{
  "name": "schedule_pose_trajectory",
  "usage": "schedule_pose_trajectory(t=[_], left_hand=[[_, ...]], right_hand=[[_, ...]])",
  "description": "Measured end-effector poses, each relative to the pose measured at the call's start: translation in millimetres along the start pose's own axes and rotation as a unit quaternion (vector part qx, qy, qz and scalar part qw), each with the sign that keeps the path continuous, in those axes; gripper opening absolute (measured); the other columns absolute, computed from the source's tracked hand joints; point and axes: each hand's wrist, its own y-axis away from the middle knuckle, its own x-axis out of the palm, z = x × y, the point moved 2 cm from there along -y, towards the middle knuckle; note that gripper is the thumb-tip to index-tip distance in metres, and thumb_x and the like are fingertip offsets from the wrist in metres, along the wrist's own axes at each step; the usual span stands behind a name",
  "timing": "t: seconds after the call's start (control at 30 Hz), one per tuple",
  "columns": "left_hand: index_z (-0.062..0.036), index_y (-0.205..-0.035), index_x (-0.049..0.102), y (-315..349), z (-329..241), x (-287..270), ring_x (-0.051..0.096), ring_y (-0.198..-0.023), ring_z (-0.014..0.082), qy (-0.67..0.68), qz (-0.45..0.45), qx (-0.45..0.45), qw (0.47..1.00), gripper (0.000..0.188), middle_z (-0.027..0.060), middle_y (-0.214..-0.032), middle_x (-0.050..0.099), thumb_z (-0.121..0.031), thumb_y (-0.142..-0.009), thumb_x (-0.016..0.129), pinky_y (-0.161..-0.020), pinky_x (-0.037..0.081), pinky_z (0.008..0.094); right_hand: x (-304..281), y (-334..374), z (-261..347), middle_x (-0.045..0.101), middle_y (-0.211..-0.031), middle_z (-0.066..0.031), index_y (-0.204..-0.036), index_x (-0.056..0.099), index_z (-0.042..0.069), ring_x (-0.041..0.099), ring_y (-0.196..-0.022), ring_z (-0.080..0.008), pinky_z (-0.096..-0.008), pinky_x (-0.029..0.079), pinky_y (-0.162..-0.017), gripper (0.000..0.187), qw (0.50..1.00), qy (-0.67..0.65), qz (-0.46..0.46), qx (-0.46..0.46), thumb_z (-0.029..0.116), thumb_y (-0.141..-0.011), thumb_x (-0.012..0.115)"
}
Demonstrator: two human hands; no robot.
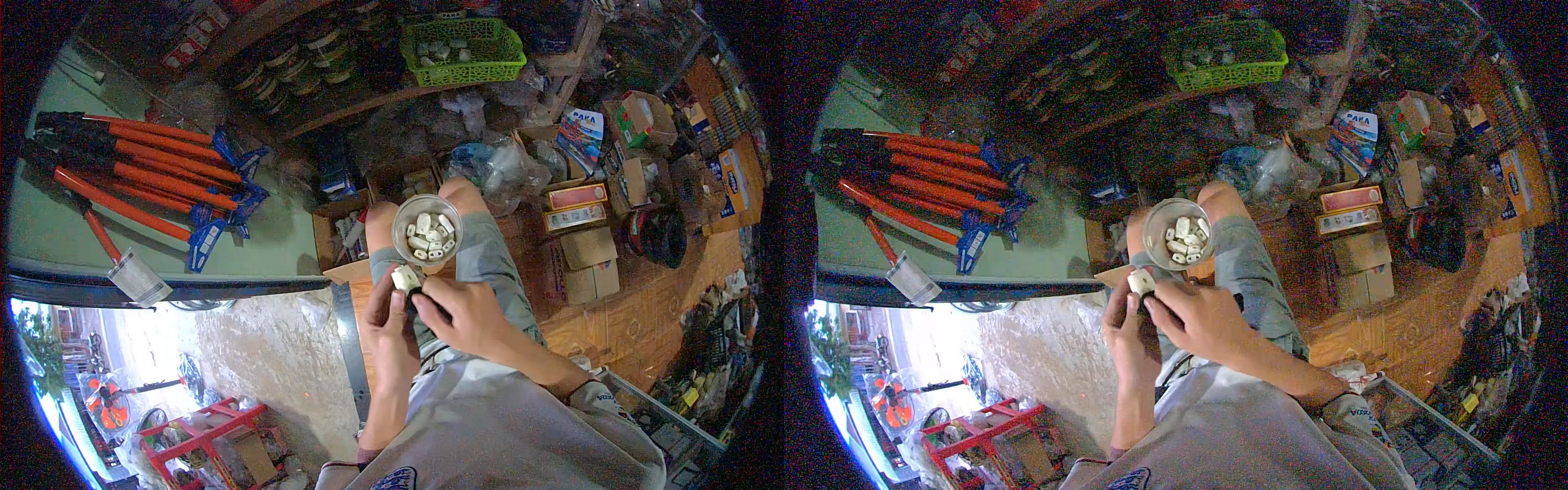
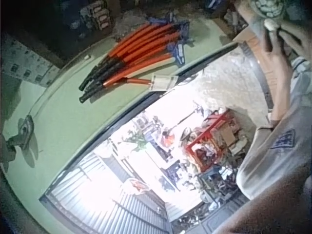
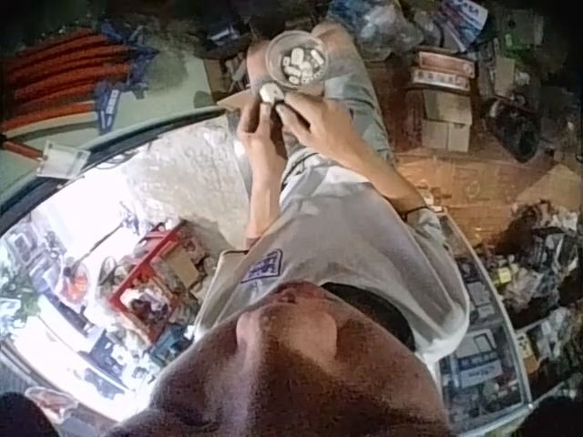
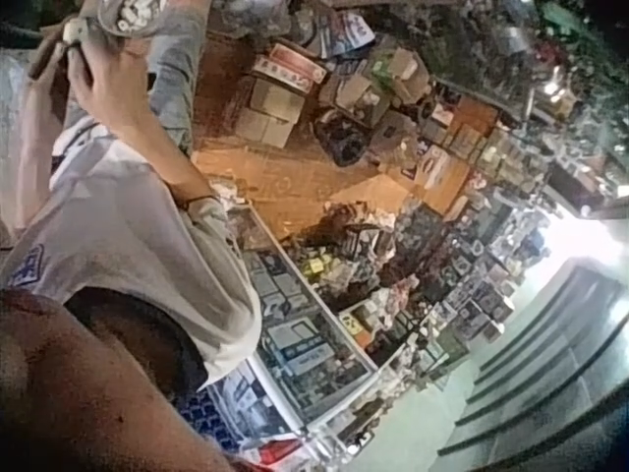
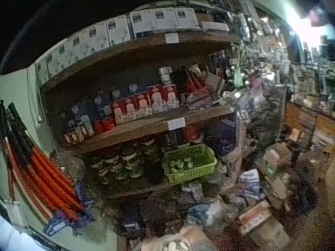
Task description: Assemble small white plastic components into a larger hardware connector.
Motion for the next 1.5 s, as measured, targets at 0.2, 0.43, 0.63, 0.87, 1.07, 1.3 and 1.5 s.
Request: schedule_pose_trajectory(t=[0.2, 0.43, 0.63, 0.87, 1.07, 1.3, 1.5], left_hand=[[0.0081, -0.139, 0.055, 0.6, -7.4, -9.4, 0.061, -0.118, 0.019, -0.186, 0.07, -0.009, 0.98, 0.04, 0.015, -0.132, 0.064, -0.002, -0.101, 0.059, -0.103, 0.048, 0.032], [0.0081, -0.137, 0.057, -0.9, -4.6, 1.0, 0.063, -0.113, 0.0182, -0.125, 0.014, -0.022, 0.992, 0.04, 0.0139, -0.127, 0.066, -0.002, -0.099, 0.063, -0.099, 0.049, 0.0316], [0.0067, -0.14, 0.055, 10.9, -4.0, 3.6, 0.062, -0.111, 0.0159, -0.076, -0.04, -0.018, 0.996, 0.043, 0.0121, -0.128, 0.065, -0.003, -0.099, 0.063, -0.096, 0.05, 0.0284], [0.0042, -0.143, 0.053, 9.2, -4.7, -0.9, 0.059, -0.109, 0.0134, -0.16, -0.046, -0.055, 0.985, 0.045, 0.0088, -0.125, 0.063, -0.007, -0.101, 0.063, -0.09, 0.048, 0.0258], [0.0053, -0.141, 0.055, 11.7, -5.0, -6.2, 0.059, -0.105, 0.0124, -0.073, -0.072, -0.006, 0.995, 0.042, 0.0091, -0.126, 0.063, -0.005, -0.101, 0.061, -0.088, 0.049, 0.026], [0.0082, -0.14, 0.053, 4.1, -9.8, -10.8, 0.064, -0.115, 0.0197, -0.028, -0.07, 0.05, 0.996, 0.04, 0.0153, -0.131, 0.064, -0.001, -0.101, 0.057, -0.1, 0.051, 0.0331], [0.0066, -0.146, 0.046, -3.1, -14.3, -15.8, 0.059, -0.126, 0.0237, -0.037, -0.058, 0.039, 0.997, 0.045, 0.0196, -0.144, 0.056, -0.003, -0.103, 0.056, -0.105, 0.049, 0.0365]], right_hand=[[3.6, -8.1, -7.4, 0.062, -0.067, -0.0159, -0.087, 0.057, 0.005, 0.065, -0.059, -0.0369, -0.0454, 0.048, -0.051, 0.018, 0.996, -0.023, -0.06, 0.061, 0.019, -0.096, 0.064], [8.0, -4.3, -11.5, 0.062, -0.067, -0.0161, -0.087, 0.054, 0.006, 0.065, -0.061, -0.0372, -0.0467, 0.051, -0.053, 0.023, 0.996, 0.007, -0.052, 0.067, 0.024, -0.099, 0.063], [5.3, -1.8, -8.2, 0.059, -0.069, -0.0178, -0.087, 0.055, 0.003, 0.063, -0.063, -0.04, -0.0444, 0.046, -0.054, 0.019, 0.996, -0.051, -0.052, 0.049, 0.017, -0.097, 0.064], [12.5, -3.7, -16.4, 0.065, -0.075, -0.0152, -0.088, 0.056, 0.007, 0.066, -0.064, -0.0367, -0.0456, 0.051, -0.053, 0.021, 0.994, -0.016, -0.058, 0.095, 0.023, -0.095, 0.067], [17.4, -8.5, -13.1, 0.066, -0.074, -0.0131, -0.089, 0.058, 0.008, 0.066, -0.064, -0.0351, -0.0448, 0.051, -0.054, 0.021, 0.999, -0.012, -0.026, 0.024, 0.025, -0.096, 0.067], [27.5, 2.9, -4.9, 0.063, -0.075, -0.0124, -0.088, 0.056, 0.007, 0.065, -0.062, -0.0337, -0.0423, 0.049, -0.05, 0.022, 1.0, -0.013, 0.006, -0.027, 0.024, -0.095, 0.069], [36.1, 14.5, 2.5, 0.063, -0.074, -0.0137, -0.09, 0.057, 0.006, 0.064, -0.058, -0.0331, -0.0408, 0.048, -0.049, 0.019, 0.999, -0.03, 0.017, 0.04, 0.021, -0.096, 0.068]])
